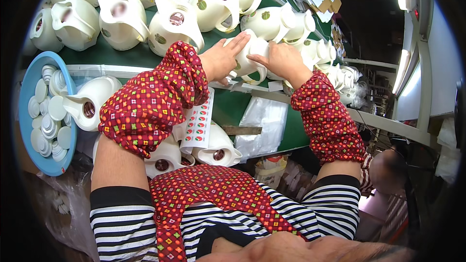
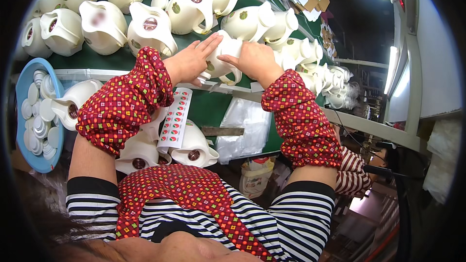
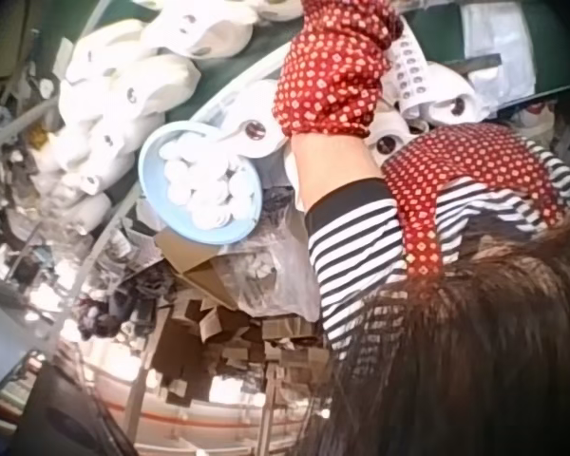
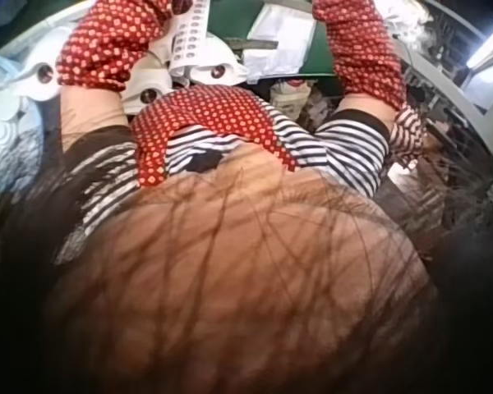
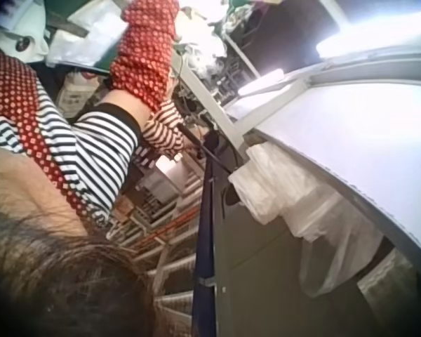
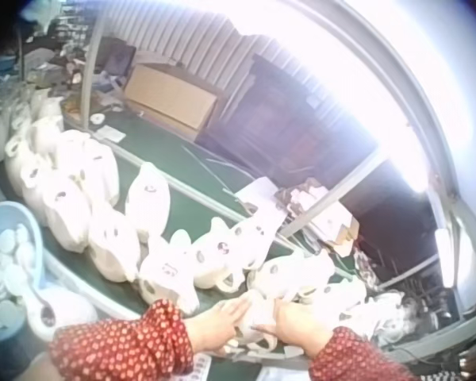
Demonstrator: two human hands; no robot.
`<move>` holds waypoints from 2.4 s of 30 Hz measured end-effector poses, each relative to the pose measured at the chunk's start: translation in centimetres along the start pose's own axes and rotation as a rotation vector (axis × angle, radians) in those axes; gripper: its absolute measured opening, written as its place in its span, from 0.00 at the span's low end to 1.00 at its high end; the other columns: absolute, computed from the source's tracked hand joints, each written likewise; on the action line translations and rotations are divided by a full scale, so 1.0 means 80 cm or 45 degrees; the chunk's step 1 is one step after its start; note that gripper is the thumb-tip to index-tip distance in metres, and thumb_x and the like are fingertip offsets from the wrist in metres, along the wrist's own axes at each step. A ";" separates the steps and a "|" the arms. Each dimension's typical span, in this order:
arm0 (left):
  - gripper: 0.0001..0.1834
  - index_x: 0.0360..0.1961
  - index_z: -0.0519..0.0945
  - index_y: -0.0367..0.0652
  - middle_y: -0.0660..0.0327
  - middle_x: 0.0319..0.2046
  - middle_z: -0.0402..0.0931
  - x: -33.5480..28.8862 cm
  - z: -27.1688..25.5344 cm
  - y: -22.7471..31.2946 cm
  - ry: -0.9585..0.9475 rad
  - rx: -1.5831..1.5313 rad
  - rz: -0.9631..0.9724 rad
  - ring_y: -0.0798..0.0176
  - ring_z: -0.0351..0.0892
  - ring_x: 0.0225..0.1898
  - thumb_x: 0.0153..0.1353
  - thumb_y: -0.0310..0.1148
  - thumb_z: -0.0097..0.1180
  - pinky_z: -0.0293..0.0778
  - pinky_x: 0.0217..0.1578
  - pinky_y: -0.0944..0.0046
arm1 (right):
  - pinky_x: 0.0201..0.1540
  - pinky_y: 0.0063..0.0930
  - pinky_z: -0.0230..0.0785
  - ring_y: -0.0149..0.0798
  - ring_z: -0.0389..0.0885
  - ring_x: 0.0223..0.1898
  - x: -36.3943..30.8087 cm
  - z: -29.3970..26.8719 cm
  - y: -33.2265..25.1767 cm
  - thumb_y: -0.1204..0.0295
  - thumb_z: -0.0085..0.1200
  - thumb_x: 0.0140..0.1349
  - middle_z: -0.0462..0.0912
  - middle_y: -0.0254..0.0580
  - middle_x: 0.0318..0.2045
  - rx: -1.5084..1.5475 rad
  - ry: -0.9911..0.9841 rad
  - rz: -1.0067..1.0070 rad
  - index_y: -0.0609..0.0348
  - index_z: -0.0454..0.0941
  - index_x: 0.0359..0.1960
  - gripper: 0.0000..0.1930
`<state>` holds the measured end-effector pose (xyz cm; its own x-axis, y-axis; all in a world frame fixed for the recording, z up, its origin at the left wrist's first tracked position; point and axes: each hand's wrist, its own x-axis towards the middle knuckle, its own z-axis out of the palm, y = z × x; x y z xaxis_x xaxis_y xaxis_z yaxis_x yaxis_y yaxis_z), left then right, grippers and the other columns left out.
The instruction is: The person repeatedly picks white plastic pitchers from a conveyor belt, screws on lids, and applies small stickers to the sides. Finished pitchers are placed back on the belt. The person also handles sticker sheets and a blue basin of lids.
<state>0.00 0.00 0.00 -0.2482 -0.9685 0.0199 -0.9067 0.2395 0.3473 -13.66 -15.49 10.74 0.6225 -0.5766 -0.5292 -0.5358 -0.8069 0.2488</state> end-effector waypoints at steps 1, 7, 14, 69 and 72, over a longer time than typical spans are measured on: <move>0.35 0.48 0.89 0.32 0.39 0.82 0.31 -0.002 0.000 -0.001 0.012 0.003 -0.002 0.42 0.34 0.83 0.44 0.49 0.80 0.62 0.72 0.43 | 0.59 0.41 0.78 0.62 0.83 0.56 -0.010 -0.001 -0.004 0.43 0.71 0.56 0.72 0.70 0.66 0.011 0.098 -0.025 0.53 0.59 0.76 0.51; 0.34 0.47 0.89 0.31 0.38 0.82 0.32 -0.001 0.002 0.004 0.056 -0.026 0.018 0.43 0.34 0.83 0.44 0.48 0.80 0.63 0.72 0.43 | 0.51 0.46 0.80 0.60 0.85 0.51 -0.016 -0.007 -0.005 0.50 0.69 0.60 0.81 0.67 0.53 -0.094 0.149 -0.229 0.67 0.70 0.64 0.40; 0.29 0.44 0.91 0.38 0.38 0.82 0.34 0.005 0.012 0.001 0.089 0.024 0.035 0.42 0.32 0.83 0.46 0.50 0.80 0.61 0.72 0.42 | 0.40 0.49 0.82 0.58 0.89 0.35 -0.009 0.046 0.018 0.36 0.58 0.65 0.87 0.60 0.28 -0.062 0.579 -0.426 0.69 0.78 0.57 0.41; 0.27 0.59 0.77 0.40 0.51 0.51 0.81 -0.016 -0.095 -0.042 0.716 -0.363 0.059 0.41 0.84 0.47 0.59 0.33 0.70 0.82 0.47 0.50 | 0.63 0.40 0.70 0.52 0.80 0.58 0.015 -0.066 -0.018 0.56 0.56 0.70 0.83 0.56 0.56 1.138 -0.060 -0.746 0.58 0.75 0.65 0.27; 0.27 0.58 0.77 0.38 0.48 0.51 0.81 0.010 -0.092 -0.058 0.909 -0.454 -0.076 0.39 0.83 0.48 0.60 0.34 0.70 0.81 0.49 0.49 | 0.65 0.36 0.69 0.49 0.80 0.60 0.063 -0.088 0.016 0.55 0.69 0.55 0.81 0.57 0.60 0.973 0.067 -0.535 0.59 0.76 0.66 0.37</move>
<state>6.52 -2.43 5.32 0.1854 -0.8174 0.5454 -0.7180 0.2663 0.6431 -7.18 -20.32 14.08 0.8698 -0.2712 -0.4121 -0.4801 -0.6578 -0.5804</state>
